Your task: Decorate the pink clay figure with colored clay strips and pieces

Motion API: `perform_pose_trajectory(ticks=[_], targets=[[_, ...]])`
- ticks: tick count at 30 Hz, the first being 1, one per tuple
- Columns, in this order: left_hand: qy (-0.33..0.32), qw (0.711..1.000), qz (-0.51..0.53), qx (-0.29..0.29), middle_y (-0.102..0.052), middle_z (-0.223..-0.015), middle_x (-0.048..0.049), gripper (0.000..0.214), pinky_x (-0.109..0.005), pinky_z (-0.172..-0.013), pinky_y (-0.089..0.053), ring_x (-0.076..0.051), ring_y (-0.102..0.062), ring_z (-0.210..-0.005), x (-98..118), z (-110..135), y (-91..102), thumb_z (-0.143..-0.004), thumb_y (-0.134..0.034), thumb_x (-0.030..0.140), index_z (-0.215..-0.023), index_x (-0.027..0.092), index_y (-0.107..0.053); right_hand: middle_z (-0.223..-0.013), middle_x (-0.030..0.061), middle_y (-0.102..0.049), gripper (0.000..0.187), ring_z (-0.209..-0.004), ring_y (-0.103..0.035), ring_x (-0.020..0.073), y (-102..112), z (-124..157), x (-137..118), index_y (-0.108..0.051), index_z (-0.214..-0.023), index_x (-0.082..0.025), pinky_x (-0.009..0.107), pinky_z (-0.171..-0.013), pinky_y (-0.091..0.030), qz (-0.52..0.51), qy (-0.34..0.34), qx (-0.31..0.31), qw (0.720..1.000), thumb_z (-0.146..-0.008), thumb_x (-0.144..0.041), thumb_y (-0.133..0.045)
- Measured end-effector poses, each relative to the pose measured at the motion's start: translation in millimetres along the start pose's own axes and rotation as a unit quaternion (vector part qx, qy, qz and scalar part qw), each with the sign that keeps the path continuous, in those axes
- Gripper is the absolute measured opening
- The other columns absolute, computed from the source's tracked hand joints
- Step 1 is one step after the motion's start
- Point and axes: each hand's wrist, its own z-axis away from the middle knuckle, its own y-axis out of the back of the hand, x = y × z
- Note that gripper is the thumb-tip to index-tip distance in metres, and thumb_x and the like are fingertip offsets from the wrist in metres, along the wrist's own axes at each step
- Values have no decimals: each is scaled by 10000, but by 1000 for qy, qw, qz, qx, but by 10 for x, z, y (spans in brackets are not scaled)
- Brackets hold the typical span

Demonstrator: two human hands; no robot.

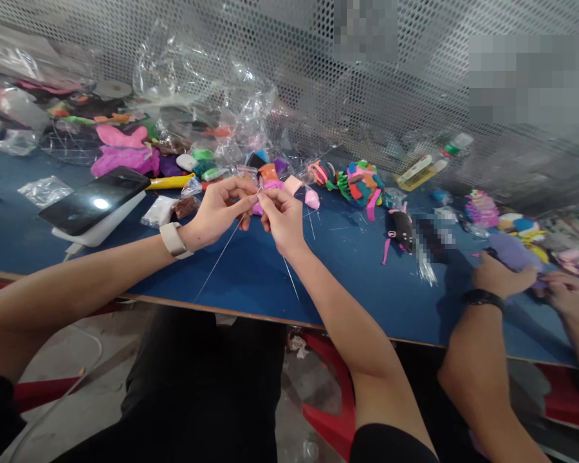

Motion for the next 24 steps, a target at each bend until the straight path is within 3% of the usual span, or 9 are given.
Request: perform_pose_trajectory(ticks=[7,17,24], targets=[[43,997,53,-24,-707,-673,69,554,-211,-430,-535,-89,-663,-453,3,-33,33,-825,-1046,556,-1039,183,-696,-547,-99,-581,446,-369,-448,61,-11,13,-70,-726,-832,-244,227,-360,-243,-26,-13,-18,999,-833,-636,-939],[14,998,50,-21,-682,-681,83,464,-201,-431,-522,-68,-638,-443,-8,-28,26,-844,-1052,435,-996,183,-694,-507,-97,-559,455,-363,-436,57,-25,15,-102,-689,-753,-245,223,-368,-226,-27,-25,-14,999,-812,-617,-945],[11,997,62,-32,-713,-721,48,451,-190,-440,-488,-66,-649,-479,-10,-24,34,-864,-1030,516,-967,188,-738,-531,-93,-570,381,-377,-457,61,-20,34,-164,-678,-740,-244,222,-377,-212,-61,-48,-28,997,-804,-533,-918]])
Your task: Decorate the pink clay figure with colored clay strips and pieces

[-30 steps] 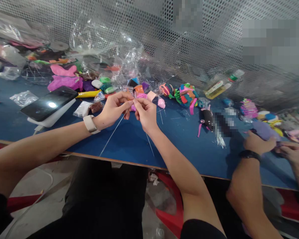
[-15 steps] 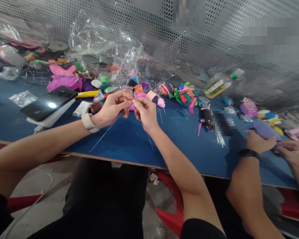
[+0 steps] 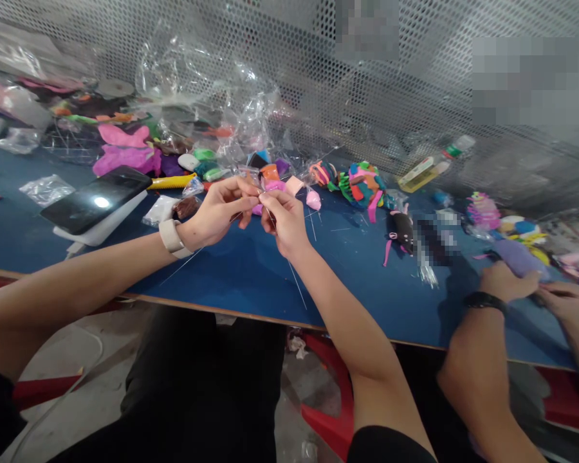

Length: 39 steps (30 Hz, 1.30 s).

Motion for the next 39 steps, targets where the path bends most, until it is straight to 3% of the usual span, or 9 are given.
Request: perform_pose_trajectory(ticks=[10,18,28,35,39], targets=[[-38,999,-29,2,-739,-732,30,451,-188,-437,-472,-66,-642,-472,9,22,-55,-891,-1007,528,-913,189,-712,-530,-94,-537,383,-387,-449,61,-5,5,18,-619,-721,-247,227,-391,-226,-18,-27,4,999,-807,-515,-880],[-34,998,-53,20,-740,-741,18,386,-186,-430,-484,-62,-637,-468,6,24,-53,-923,-984,490,-966,188,-748,-502,-70,-521,515,-392,-430,71,-22,17,-7,-590,-631,-251,240,-400,-261,26,39,18,999,-879,-595,-882],[-88,988,-123,-21,-747,-779,-6,469,-198,-476,-531,-74,-665,-511,162,47,-53,-945,-944,603,-909,180,-743,-517,-63,-494,563,-418,-411,79,28,4,-34,-553,-622,-256,265,-416,-230,10,-8,-1,1000,-871,-635,-887],[-120,981,-147,-38,-784,-834,-38,434,-203,-513,-555,-73,-681,-545,180,60,-63,-942,-966,560,-889,160,-807,-502,-109,-427,516,-442,-352,69,61,-16,-78,-579,-706,-257,250,-430,-258,-57,-98,-38,993,-746,-587,-973],[-127,978,-162,-21,-770,-818,-32,414,-211,-518,-552,-83,-691,-554,150,51,-27,-973,-936,563,-915,168,-827,-525,-113,-430,533,-444,-345,68,56,-14,-74,-579,-744,-258,255,-429,-246,-45,-81,-32,995,-789,-618,-969]])
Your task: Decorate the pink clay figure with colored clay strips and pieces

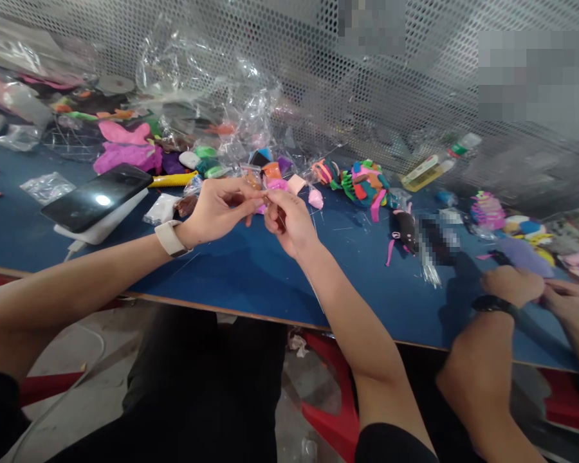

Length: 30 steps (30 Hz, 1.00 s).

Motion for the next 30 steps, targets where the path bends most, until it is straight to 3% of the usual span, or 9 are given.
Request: perform_pose_trajectory(ticks=[5,10,13,16,22,25,30], targets=[[-3,999,-45,-5,-785,-827,-43,366,-229,-545,-554,-89,-691,-571,2,-1,27,-1009,-904,526,-918,177,-842,-524,-118,-390,607,-445,-319,64,-49,13,4,-500,-716,-263,250,-426,-245,-17,-9,1,1000,-826,-631,-969],[-7,998,-68,1,-778,-805,-35,341,-219,-555,-537,-86,-693,-574,27,-6,27,-994,-916,487,-881,176,-836,-538,-126,-386,609,-443,-304,62,-60,21,-10,-526,-758,-265,244,-418,-233,-17,-28,-11,999,-833,-675,-969],[-1,999,-53,12,-781,-816,-33,331,-208,-540,-530,-83,-681,-573,28,-11,17,-992,-918,485,-904,178,-827,-559,-109,-448,654,-438,-355,61,-37,22,-13,-531,-752,-264,245,-410,-220,23,8,-14,1000,-819,-748,-965],[5,999,-27,33,-777,-790,-28,307,-204,-504,-518,-89,-667,-552,23,-19,4,-1002,-905,477,-931,187,-831,-600,-79,-551,621,-434,-449,74,-25,41,-27,-638,-794,-256,250,-398,-236,71,70,-5,995,-812,-787,-959],[15,998,-17,58,-771,-755,-13,235,-201,-490,-504,-92,-660,-527,40,-44,5,-970,-933,382,-917,187,-814,-764,-1,-735,394,-526,-600,127,-40,147,-76,-824,-954,-261,302,-484,-473,179,204,39,962,-916,-633,-949],[20,998,-16,58,-772,-773,-15,229,-213,-507,-518,-93,-666,-534,70,-44,4,-968,-942,375,-932,187,-816,-770,0,-730,321,-539,-609,137,-65,190,-88,-837,-979,-274,309,-491,-498,178,215,47,959,-932,-572,-947],[3,997,-50,56,-801,-845,-21,280,-233,-544,-546,-100,-682,-576,127,-28,-16,-953,-965,456,-956,209,-834,-724,-22,-703,460,-478,-571,104,-125,200,-115,-800,-910,-260,268,-408,-407,135,181,37,974,-869,-688,-964]])
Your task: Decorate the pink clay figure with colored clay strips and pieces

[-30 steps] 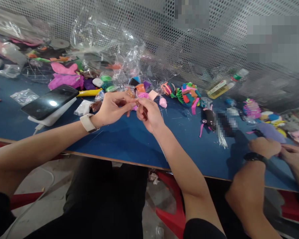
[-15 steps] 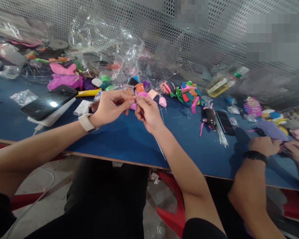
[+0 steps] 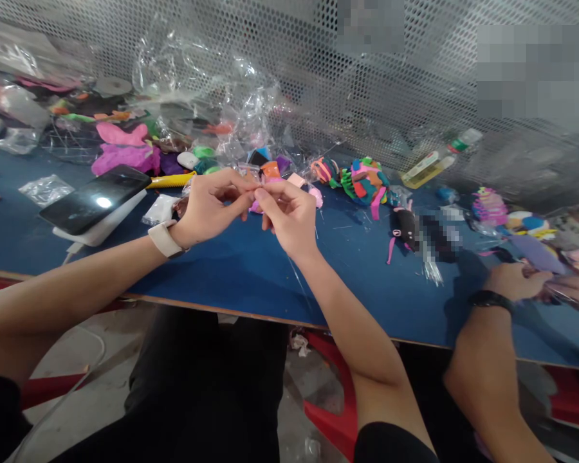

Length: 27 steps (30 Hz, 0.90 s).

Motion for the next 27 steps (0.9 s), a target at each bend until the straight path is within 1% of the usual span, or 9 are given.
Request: perform_pose_trajectory(ticks=[3,7,12,14,16,18,21,24,27], targets=[[-8,1000,-8,-4,-794,-850,-13,296,-229,-551,-543,-97,-683,-595,50,6,-13,-972,-940,496,-982,217,-842,-729,-40,-695,496,-475,-570,88,-8,-12,-17,-767,-888,-257,240,-373,-361,-51,-35,-16,998,-825,-694,-995],[1,999,34,-19,-718,-775,17,315,-223,-538,-542,-91,-666,-562,119,-11,0,-957,-956,510,-1030,226,-841,-719,-66,-671,523,-449,-532,65,13,-28,-26,-710,-855,-254,221,-352,-330,-104,-68,-53,991,-790,-661,-1033],[15,995,44,-88,-690,-710,11,380,-226,-513,-554,-104,-657,-526,140,-51,55,-971,-934,562,-1095,215,-841,-621,-92,-602,528,-418,-492,67,29,-40,-27,-676,-834,-259,219,-351,-329,-102,-80,-60,990,-803,-662,-1015],[16,994,40,-100,-693,-706,4,383,-230,-531,-578,-110,-667,-537,144,-64,67,-968,-937,564,-1084,211,-842,-591,-93,-585,518,-409,-488,69,26,-35,-37,-669,-813,-258,218,-354,-331,-94,-75,-59,991,-824,-655,-1002],[11,995,34,-97,-736,-775,-17,383,-235,-553,-595,-108,-680,-561,153,-75,76,-945,-960,556,-1049,206,-844,-579,-89,-587,504,-400,-482,68,23,-28,-52,-678,-804,-254,216,-352,-323,-92,-64,-54,992,-836,-642,-999],[-6,996,13,-93,-800,-923,-48,377,-239,-595,-613,-104,-710,-616,163,-88,94,-944,-960,550,-1045,204,-849,-569,-91,-586,492,-395,-478,68,22,-24,-63,-692,-809,-254,212,-351,-315,-90,-54,-51,993,-843,-637,-999],[-50,992,-47,-103,-838,-1112,-75,350,-228,-647,-618,-109,-761,-724,156,-114,148,-1000,-901,530,-1142,213,-850,-548,-97,-574,498,-385,-466,66,24,-29,-67,-696,-806,-250,208,-346,-301,-90,-39,-51,994,-831,-637,-1011],[-86,984,-98,-121,-832,-1183,-94,327,-222,-655,-613,-125,-788,-809,120,-137,200,-1060,-828,506,-1218,219,-825,-542,-99,-575,490,-377,-467,62,27,-43,-61,-712,-808,-241,207,-339,-292,-96,-31,-46,994,-813,-615,-1028],[-99,981,-114,-119,-822,-1220,-103,321,-239,-683,-633,-136,-794,-849,88,-138,202,-1086,-792,520,-1206,222,-802,-551,-98,-582,465,-376,-478,59,27,-52,-65,-731,-822,-236,204,-334,-283,-92,-41,-41,994,-815,-597,-1024]])
